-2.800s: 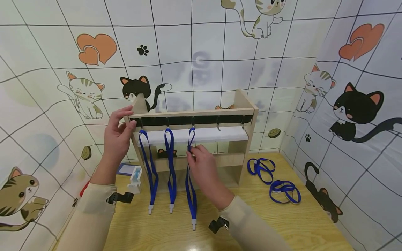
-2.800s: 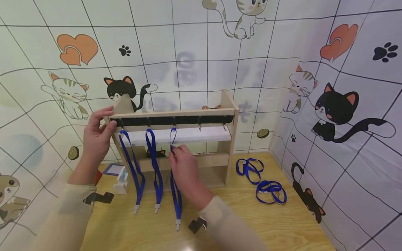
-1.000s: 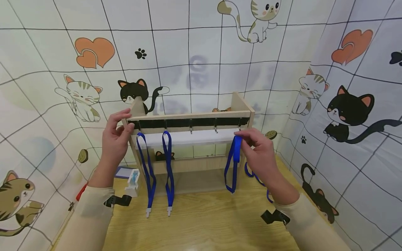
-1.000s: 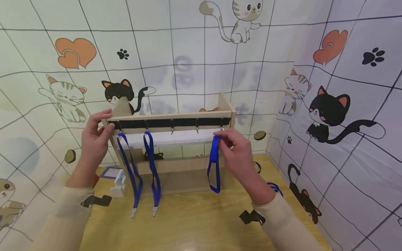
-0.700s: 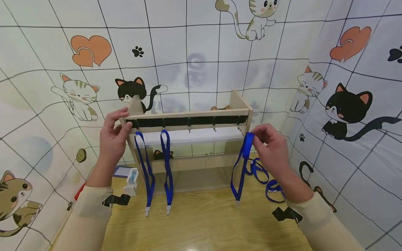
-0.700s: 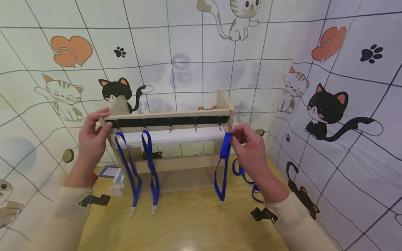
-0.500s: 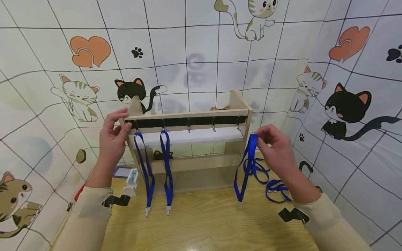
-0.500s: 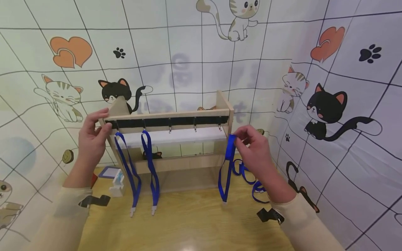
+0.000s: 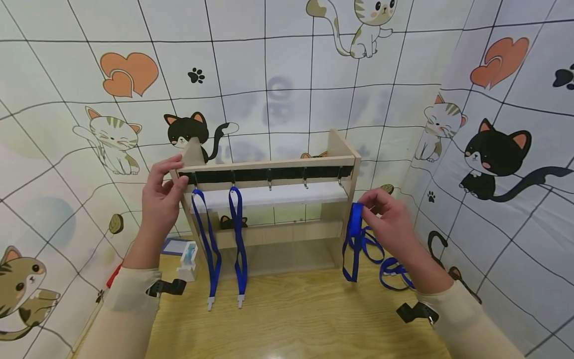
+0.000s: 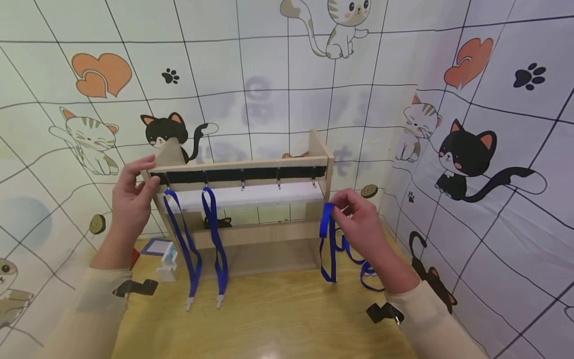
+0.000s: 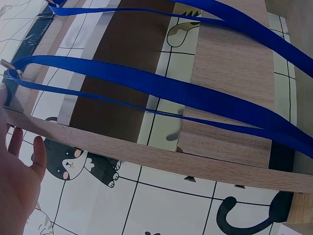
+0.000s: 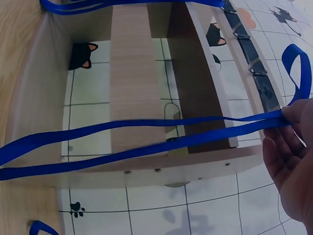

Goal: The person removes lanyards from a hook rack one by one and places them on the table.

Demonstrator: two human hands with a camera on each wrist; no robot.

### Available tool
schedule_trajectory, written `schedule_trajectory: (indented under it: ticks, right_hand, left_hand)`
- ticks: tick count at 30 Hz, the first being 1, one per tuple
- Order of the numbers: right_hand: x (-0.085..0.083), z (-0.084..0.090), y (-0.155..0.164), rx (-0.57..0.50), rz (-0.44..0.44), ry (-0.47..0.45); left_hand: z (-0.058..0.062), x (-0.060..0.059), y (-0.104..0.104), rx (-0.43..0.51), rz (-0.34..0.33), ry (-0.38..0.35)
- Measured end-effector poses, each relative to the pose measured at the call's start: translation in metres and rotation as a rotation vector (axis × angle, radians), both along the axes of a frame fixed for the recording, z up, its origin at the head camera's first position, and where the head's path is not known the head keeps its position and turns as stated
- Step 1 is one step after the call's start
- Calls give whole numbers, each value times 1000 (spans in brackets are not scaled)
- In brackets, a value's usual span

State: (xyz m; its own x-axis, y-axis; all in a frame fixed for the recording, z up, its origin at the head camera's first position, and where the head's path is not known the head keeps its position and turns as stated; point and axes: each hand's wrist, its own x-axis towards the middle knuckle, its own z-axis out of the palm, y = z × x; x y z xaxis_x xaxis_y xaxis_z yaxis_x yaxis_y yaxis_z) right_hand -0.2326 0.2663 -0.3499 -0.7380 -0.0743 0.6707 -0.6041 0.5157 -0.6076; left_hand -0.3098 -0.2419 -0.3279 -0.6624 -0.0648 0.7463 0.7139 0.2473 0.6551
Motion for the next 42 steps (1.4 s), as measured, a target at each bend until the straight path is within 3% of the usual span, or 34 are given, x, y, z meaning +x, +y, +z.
schedule_trajectory:
  ticks: [5, 13, 24, 32, 42]
  right_hand:
    - [3, -12, -6, -21, 49, -36]
    - [5, -35, 1, -6, -1, -135]
    - [6, -65, 29, 69, 7, -188]
    - [-3, -84, 45, 112, -50, -247]
    - [-23, -117, 50, 128, -52, -346]
  left_hand:
    - [0, 1, 1, -1, -1, -7]
    - [1, 1, 2, 3, -5, -5]
    - [2, 2, 1, -1, -6, 6]
    - [2, 1, 0, -15, 4, 3]
    - [1, 2, 1, -11, 4, -1]
